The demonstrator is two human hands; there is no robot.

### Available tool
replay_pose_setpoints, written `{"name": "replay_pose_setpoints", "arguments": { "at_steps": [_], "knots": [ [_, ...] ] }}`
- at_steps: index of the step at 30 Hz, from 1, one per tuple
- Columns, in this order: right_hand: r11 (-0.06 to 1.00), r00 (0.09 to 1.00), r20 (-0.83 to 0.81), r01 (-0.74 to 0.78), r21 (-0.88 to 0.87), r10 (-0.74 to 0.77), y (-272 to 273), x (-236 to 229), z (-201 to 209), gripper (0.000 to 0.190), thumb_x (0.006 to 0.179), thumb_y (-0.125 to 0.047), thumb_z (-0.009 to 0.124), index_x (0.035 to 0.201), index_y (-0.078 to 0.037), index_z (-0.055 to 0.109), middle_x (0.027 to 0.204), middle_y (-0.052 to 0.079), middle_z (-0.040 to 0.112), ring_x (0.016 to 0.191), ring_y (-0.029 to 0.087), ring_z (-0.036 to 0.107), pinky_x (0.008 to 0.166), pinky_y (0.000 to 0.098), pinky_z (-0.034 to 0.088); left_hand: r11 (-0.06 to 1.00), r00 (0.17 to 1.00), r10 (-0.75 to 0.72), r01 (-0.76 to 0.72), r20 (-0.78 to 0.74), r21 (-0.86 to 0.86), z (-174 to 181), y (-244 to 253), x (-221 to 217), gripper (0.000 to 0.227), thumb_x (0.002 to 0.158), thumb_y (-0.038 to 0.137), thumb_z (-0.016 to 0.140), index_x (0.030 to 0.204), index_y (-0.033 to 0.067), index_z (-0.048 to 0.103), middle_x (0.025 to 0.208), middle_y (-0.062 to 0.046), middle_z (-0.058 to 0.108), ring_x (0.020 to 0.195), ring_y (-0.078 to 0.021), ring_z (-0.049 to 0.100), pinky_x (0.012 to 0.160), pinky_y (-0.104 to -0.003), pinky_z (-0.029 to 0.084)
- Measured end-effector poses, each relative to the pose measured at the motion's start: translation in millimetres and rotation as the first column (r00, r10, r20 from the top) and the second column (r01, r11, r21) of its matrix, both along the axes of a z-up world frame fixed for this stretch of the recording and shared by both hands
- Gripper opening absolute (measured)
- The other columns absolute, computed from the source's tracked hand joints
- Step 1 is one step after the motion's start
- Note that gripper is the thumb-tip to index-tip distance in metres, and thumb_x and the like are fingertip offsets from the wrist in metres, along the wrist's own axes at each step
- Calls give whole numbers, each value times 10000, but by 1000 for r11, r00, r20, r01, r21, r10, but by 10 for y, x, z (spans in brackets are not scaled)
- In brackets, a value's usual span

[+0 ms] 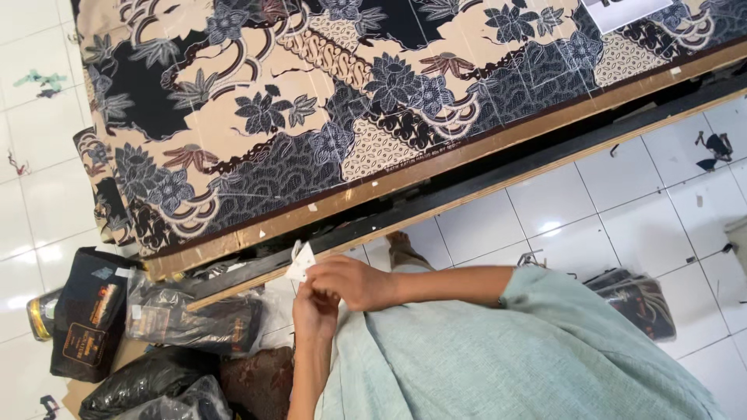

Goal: The person aligns and adjusts several cardboard templates on a patterned fabric surface. They pick up and reposition a small triangular template and a long curved template, smoothing them against the fabric to check fit and alignment.

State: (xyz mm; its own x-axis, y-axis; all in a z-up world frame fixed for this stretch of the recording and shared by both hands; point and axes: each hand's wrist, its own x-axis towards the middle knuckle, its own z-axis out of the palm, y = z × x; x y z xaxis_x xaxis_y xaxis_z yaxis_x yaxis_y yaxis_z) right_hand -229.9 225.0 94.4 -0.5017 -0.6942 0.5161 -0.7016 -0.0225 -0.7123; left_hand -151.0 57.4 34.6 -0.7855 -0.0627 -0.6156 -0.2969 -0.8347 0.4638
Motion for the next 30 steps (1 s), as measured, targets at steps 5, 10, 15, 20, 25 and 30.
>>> {"name": "replay_pose_setpoints", "arguments": {
  "at_steps": [5,10,15,20,25,30],
  "knots": [
    [988,909,-400,-149,-51,117,68,-521,376,309,853,-33,711,1151,1,638,1333,232,619,1175,350,637,1088,555,479,951,981,-147,176,130,-256,343,255,-222,344,1039,332,443,1256,116,600,1048,15,614,923,-107,581,772,-258,510],
    [994,886,-454,-110,-6,95,398,-964,441,292,882,-141,646,1154,-32,651,1399,241,605,1246,383,644,1105,597,437,883,937,-315,230,-153,-409,366,623,-874,495,1061,314,434,1480,56,488,1262,-73,594,1073,-168,580,863,-266,508],
    [996,886,-459,-36,80,69,707,-1291,442,398,920,-140,662,1315,-92,661,1446,161,602,1316,327,626,1159,573,402,937,965,-260,243,-37,-252,505,872,-1242,485,1017,277,432,1480,135,453,1301,-38,599,1063,-135,608,824,-255,535],
    [988,928,-342,130,-82,-151,944,-1542,384,465,959,-227,750,1360,-84,562,1351,148,598,1242,342,609,1107,558,419,975,945,-96,152,312,-161,644,1085,-1717,322,1034,279,405,1166,27,556,983,-91,659,799,-158,662,637,-298,590],
    [894,871,235,447,-12,-432,1268,-1737,133,415,968,-120,697,1344,-9,561,1225,131,590,1110,302,606,978,412,498,954,957,-282,273,-69,-124,516,1158,-1937,146,1045,228,579,1046,83,601,642,64,466,501,-56,418,435,-219,318],
    [938,479,875,329,-106,-69,1314,-1887,-249,309,1009,-104,654,1296,-14,586,1094,45,659,1010,96,616,881,273,530,783,890,-451,427,58,-452,330,1261,-2015,156,997,199,652,1068,63,678,636,79,456,501,-33,357,441,-219,253]
  ]
}}
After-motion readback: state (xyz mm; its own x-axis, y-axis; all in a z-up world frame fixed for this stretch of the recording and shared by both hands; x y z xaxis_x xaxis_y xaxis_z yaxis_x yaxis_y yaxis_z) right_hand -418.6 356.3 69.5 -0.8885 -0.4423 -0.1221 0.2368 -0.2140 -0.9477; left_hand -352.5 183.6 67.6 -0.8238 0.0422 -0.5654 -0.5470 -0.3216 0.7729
